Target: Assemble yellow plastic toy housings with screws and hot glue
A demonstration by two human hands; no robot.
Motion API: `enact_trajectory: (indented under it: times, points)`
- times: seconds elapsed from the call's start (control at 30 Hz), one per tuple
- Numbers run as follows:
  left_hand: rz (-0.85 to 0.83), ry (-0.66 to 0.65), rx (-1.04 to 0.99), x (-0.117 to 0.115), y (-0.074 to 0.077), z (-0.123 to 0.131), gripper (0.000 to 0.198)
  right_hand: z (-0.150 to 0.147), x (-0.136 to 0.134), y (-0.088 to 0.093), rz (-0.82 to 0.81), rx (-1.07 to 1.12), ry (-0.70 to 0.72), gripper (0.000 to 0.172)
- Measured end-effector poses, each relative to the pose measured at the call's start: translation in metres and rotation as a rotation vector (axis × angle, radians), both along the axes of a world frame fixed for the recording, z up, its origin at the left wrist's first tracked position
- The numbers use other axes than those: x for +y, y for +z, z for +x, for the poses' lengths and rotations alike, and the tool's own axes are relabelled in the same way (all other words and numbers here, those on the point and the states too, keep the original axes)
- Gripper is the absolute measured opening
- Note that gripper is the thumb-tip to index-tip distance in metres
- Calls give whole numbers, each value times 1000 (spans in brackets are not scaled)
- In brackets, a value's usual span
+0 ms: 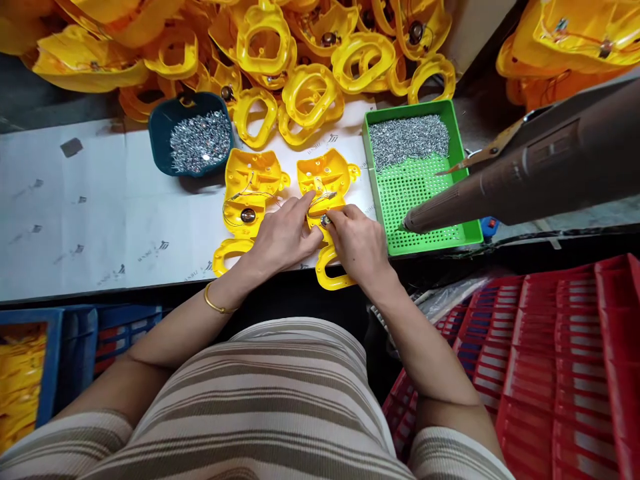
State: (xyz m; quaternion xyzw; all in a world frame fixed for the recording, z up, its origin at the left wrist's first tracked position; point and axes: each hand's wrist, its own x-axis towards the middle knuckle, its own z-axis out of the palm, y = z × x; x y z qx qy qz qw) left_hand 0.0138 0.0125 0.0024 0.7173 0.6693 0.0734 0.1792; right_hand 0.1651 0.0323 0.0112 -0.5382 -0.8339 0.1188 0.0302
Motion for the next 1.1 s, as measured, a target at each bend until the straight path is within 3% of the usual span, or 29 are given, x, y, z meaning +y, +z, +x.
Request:
enact_trajectory:
  times: [0.13,0.27,0.63,0.8,0.97,1.1]
  points:
    - [-30,5,76,-1,2,5,58,4,-2,1,9,62,-6,30]
    - [-11,-5,93,-1,2,7,57,3,-2,5,0,-8,-13,28]
    - [9,-22,-30,5,-1,3,51,4,12,15,-12,-150,-3,25]
    - [-10,-31,-46,11,-2,3,52,-1,7,9,8,-260,48,30]
    - [24,-50,-125,9,10,-9,62,13,3,-7,94,-149,28,30]
    - [190,11,-208,-11,15,-30,40,25,1,-9,156,38,9,32]
